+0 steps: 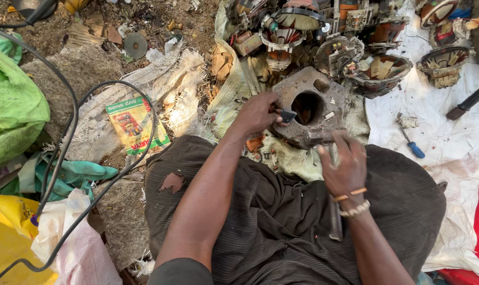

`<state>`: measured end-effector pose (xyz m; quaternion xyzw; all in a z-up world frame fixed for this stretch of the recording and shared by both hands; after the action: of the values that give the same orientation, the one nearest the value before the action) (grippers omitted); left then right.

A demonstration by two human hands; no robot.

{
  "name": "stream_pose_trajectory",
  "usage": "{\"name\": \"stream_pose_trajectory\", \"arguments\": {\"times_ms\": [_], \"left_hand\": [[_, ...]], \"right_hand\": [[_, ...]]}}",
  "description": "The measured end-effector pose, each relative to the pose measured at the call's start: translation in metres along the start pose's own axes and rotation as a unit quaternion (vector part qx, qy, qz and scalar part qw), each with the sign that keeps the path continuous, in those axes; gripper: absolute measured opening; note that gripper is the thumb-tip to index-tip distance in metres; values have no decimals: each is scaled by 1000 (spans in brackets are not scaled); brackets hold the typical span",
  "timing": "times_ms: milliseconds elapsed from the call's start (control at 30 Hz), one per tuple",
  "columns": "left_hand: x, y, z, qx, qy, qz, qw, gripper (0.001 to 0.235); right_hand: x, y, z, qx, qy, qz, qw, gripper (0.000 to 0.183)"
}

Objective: The person sits on the ground and uses a hammer to strike a small motor component, then pulls out copper wire by hand. The person repeats this process with several components, separating the copper wire from the housing.

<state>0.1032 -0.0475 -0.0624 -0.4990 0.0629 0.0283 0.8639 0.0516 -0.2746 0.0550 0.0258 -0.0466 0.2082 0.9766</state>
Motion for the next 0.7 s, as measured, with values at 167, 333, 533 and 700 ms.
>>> {"name": "stream_pose_trajectory", "arguments": {"times_ms": [167, 333, 533, 700], "left_hand": [[-16, -15, -2, -129, 95, 40, 986, 16], [-34, -21, 45, -327, -32, 52, 943, 21], [-39, -53, 34, -260, 21, 12, 965, 23], [-54, -59, 42, -329, -55, 44, 942, 24]], "right_hand": [[58, 57, -36, 197, 87, 38, 976, 60], [47, 36, -33, 557, 46, -169, 812, 32], [35, 27, -42, 830, 64, -234, 503, 23], [11, 13, -43, 635, 47, -297, 712, 29]]}}
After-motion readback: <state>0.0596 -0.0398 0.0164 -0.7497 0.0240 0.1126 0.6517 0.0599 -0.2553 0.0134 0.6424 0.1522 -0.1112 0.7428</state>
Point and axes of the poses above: each hand's wrist, its own x-axis towards the middle knuckle, its own z-axis out of the back of the hand, y = z × x, the point moved 9 cm from there along x, towards the middle knuckle, and after that the axes turned 2 degrees about x, right-handed, at the moved point
